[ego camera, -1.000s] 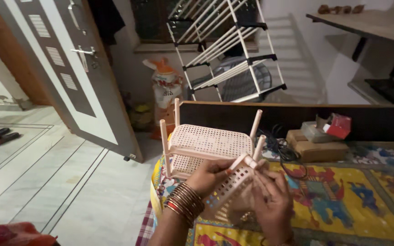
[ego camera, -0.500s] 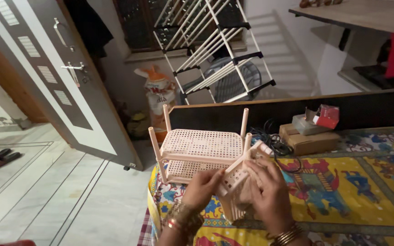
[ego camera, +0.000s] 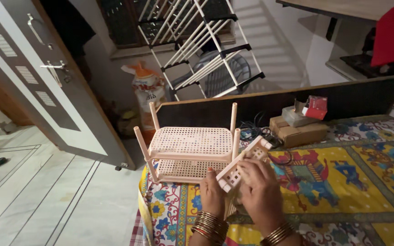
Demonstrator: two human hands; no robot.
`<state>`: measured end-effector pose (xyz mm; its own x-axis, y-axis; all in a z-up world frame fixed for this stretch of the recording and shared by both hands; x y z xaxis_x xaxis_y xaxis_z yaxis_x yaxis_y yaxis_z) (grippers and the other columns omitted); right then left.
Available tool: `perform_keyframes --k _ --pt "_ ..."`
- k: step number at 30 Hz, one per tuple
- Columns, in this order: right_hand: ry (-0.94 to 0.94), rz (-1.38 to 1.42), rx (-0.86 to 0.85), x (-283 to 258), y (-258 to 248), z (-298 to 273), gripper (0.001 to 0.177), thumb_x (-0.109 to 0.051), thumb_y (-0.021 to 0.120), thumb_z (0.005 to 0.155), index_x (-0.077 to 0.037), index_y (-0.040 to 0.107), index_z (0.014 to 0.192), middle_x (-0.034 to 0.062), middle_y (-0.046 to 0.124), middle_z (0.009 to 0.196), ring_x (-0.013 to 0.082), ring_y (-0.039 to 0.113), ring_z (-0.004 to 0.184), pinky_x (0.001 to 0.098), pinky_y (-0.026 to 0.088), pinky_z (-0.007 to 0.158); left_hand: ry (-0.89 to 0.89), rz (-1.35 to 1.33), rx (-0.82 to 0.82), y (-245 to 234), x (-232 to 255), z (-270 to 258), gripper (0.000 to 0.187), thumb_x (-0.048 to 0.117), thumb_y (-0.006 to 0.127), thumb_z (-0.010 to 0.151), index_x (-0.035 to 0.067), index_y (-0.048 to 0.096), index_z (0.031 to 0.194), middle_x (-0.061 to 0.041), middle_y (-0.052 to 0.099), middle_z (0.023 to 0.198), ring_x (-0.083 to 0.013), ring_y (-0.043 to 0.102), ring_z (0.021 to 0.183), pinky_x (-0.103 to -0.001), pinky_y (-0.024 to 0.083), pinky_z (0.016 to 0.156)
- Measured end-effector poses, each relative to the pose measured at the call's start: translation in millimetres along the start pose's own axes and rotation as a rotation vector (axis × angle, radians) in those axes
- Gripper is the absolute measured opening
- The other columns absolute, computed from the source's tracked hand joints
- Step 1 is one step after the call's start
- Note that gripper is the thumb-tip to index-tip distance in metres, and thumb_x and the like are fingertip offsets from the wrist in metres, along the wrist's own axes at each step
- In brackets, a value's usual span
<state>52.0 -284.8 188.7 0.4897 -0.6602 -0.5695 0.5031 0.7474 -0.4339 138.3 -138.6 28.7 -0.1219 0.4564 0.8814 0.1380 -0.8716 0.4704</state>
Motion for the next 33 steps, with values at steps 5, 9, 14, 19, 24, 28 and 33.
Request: perform_keyframes --k 5,9,14,19,24,28,33 --pt "-0.132 0.118 -0.019 -26.5 11.9 -13.9 0.029 0.003 0.067 0.080 -0.002 0.067 0.109 0.0134 0.071 0.113 0.0292 0.068 0.111 0.0374 0.056 0.097 -0.042 -0.095 0.117 -10.2 -1.1 3.2 0.046 0.044 0.046 0.103 0.005 0.063 0.084 -0.007 0.062 0.071 -0.0142 0.055 0.060 -0.029 0.045 0.051" --pt "-0.217 0.164 -0.058 -35.5 12.7 -20.1 0.035 0.007 0.063 0.075 -0.001 0.070 0.108 0.0140 0.072 0.111 0.0321 0.067 0.109 0.0406 0.053 0.096 -0.048 -0.036 0.138 -18.3 13.4 4.8 0.042 0.045 0.046 0.100 0.007 0.061 0.090 -0.006 0.063 0.073 -0.0145 0.057 0.063 -0.031 0.047 0.052" --pt "-0.035 0.058 0.042 14.4 -10.6 5.2 0.031 0.006 0.064 0.078 -0.004 0.074 0.106 0.0127 0.071 0.113 0.0310 0.067 0.108 0.0409 0.054 0.095 0.104 0.297 0.156 -21.6 45.4 4.2 0.054 0.047 0.046 0.107 -0.002 0.061 0.089 -0.007 0.058 0.074 -0.0145 0.053 0.066 -0.032 0.047 0.059" --pt "-0.065 0.017 0.105 22.7 -8.6 13.3 0.025 0.001 0.068 0.085 -0.004 0.071 0.110 0.0133 0.070 0.122 0.0303 0.065 0.116 0.0421 0.054 0.102 -0.107 0.195 0.225 -28.5 44.8 3.8 0.046 0.048 0.044 0.101 0.005 0.060 0.095 -0.006 0.062 0.076 -0.0144 0.059 0.067 -0.030 0.052 0.063" --pt "-0.212 0.084 0.006 -30.5 8.6 -7.9 0.038 0.009 0.059 0.076 -0.001 0.072 0.110 0.0142 0.071 0.116 0.0312 0.063 0.115 0.0455 0.048 0.104 -0.115 0.274 0.203 -18.8 57.2 -0.6 0.058 0.053 0.042 0.104 -0.001 0.059 0.098 -0.013 0.058 0.077 -0.0192 0.050 0.061 -0.035 0.045 0.052" --pt "-0.182 0.222 -0.099 -49.3 21.0 -20.2 0.046 0.009 0.058 0.074 0.001 0.070 0.118 0.0157 0.070 0.119 0.0320 0.062 0.113 0.0423 0.050 0.097 -0.220 0.140 0.301 -21.7 49.8 -10.2 0.045 0.050 0.044 0.099 0.008 0.059 0.103 -0.008 0.067 0.085 -0.0157 0.065 0.071 -0.032 0.055 0.063" --pt "-0.131 0.023 0.024 5.9 13.5 2.6 0.042 0.010 0.055 0.084 -0.005 0.070 0.120 0.0131 0.068 0.128 0.0309 0.058 0.126 0.0422 0.048 0.109 0.060 0.278 0.241 -21.8 60.7 1.5 0.052 0.048 0.045 0.103 0.001 0.061 0.086 -0.008 0.063 0.073 -0.0143 0.058 0.064 -0.029 0.050 0.058"
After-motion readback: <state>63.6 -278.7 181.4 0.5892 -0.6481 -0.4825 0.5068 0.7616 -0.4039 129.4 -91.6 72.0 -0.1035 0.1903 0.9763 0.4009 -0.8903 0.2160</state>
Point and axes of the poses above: each hand's wrist, its own z-axis towards the middle knuckle, its own y-axis out of the palm, x = y × z, the point moved 8 cm from there along z, towards the middle knuckle
